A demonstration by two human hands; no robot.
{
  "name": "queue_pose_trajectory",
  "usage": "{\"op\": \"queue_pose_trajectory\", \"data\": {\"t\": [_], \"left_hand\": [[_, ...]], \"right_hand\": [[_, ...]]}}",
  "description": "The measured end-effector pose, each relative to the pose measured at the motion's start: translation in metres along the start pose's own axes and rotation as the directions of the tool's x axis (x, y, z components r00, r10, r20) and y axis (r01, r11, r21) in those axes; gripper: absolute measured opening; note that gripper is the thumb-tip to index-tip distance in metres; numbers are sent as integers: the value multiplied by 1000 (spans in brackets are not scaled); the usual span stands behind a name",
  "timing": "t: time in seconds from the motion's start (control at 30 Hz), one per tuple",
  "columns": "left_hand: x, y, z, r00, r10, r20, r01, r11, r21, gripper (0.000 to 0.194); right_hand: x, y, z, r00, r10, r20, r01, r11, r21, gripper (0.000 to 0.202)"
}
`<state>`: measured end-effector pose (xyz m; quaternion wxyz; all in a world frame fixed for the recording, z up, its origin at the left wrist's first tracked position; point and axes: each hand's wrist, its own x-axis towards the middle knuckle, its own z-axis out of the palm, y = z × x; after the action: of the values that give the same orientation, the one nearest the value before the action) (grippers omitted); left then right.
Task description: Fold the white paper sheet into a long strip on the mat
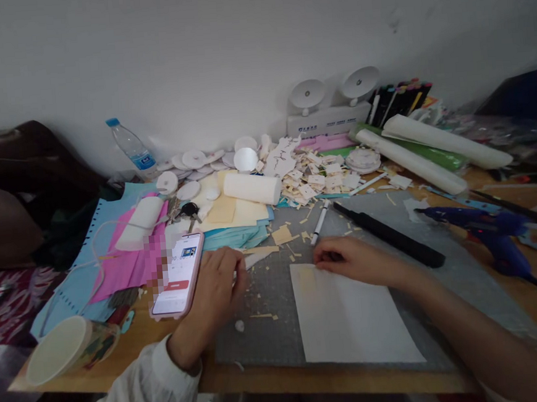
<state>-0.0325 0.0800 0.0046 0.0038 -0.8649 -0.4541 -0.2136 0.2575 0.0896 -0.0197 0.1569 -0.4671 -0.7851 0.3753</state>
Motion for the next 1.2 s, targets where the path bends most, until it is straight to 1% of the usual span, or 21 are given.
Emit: {"op": "queue_pose_trajectory", "data": {"t": [0.07, 0.1, 0.13, 0.2, 0.27, 0.33, 0.4, 0.43, 0.47, 0.57, 0.77, 0.9, 0.97, 1.07, 1.13, 1.2], "left_hand": [[-1, -1, -2, 1000, 2, 15, -2, 1000, 12, 20], [-1, 0, -2, 999, 26, 40, -26, 1000, 14, 22], [0, 2, 0, 995, 65, 77, -66, 998, 9, 24], [3, 10, 5, 974, 163, 157, -163, 987, -15, 22], [6, 19, 12, 940, 260, 223, -264, 965, -14, 19], [9, 27, 19, 890, 340, 302, -365, 931, 26, 17], [12, 33, 24, 841, 390, 376, -447, 891, 75, 15], [13, 34, 26, 823, 399, 404, -473, 876, 98, 15], [14, 36, 27, 816, 396, 421, -484, 866, 123, 14], [16, 38, 27, 823, 371, 430, -482, 857, 182, 15], [17, 47, 25, 835, 316, 449, -453, 860, 236, 17], [14, 49, 31, 852, 275, 445, -415, 873, 257, 18], [13, 47, 36, 874, 263, 409, -390, 882, 265, 18], [16, 38, 43, 925, 197, 324, -291, 916, 276, 15], [19, 30, 43, 954, 125, 274, -206, 934, 291, 12], [22, 23, 39, 968, 74, 238, -147, 941, 305, 10]], "right_hand": [[0, -1, -1, 1000, 4, 6, -4, 1000, -7, 12], [1, -1, -1, 1000, 6, 9, -6, 1000, -9, 12], [1, -1, -1, 1000, 6, 9, -6, 1000, -10, 12], [2, -1, 0, 1000, 4, 7, -4, 1000, -7, 12], [2, 0, 0, 1000, 2, 6, -2, 1000, -4, 12], [2, 1, 0, 1000, 1, 6, -1, 1000, -2, 12], [1, 1, 1, 1000, 2, 5, -2, 1000, -4, 12], [1, 1, 1, 1000, 3, 4, -3, 1000, -6, 12], [0, 1, 1, 1000, 5, 4, -5, 1000, -8, 12], [0, 1, 1, 1000, 7, 1, -7, 1000, -13, 11], [3, 1, 0, 1000, 16, -1, -16, 1000, -14, 11], [3, 0, 0, 1000, 23, 6, -23, 1000, -5, 12], [3, 0, 1, 1000, 27, 9, -27, 1000, 4, 11], [3, 1, 1, 999, 34, 10, -34, 999, 8, 11], [3, 1, 1, 999, 39, 13, -39, 999, 7, 11], [3, 1, 1, 999, 40, 19, -40, 999, 9, 12]]}}
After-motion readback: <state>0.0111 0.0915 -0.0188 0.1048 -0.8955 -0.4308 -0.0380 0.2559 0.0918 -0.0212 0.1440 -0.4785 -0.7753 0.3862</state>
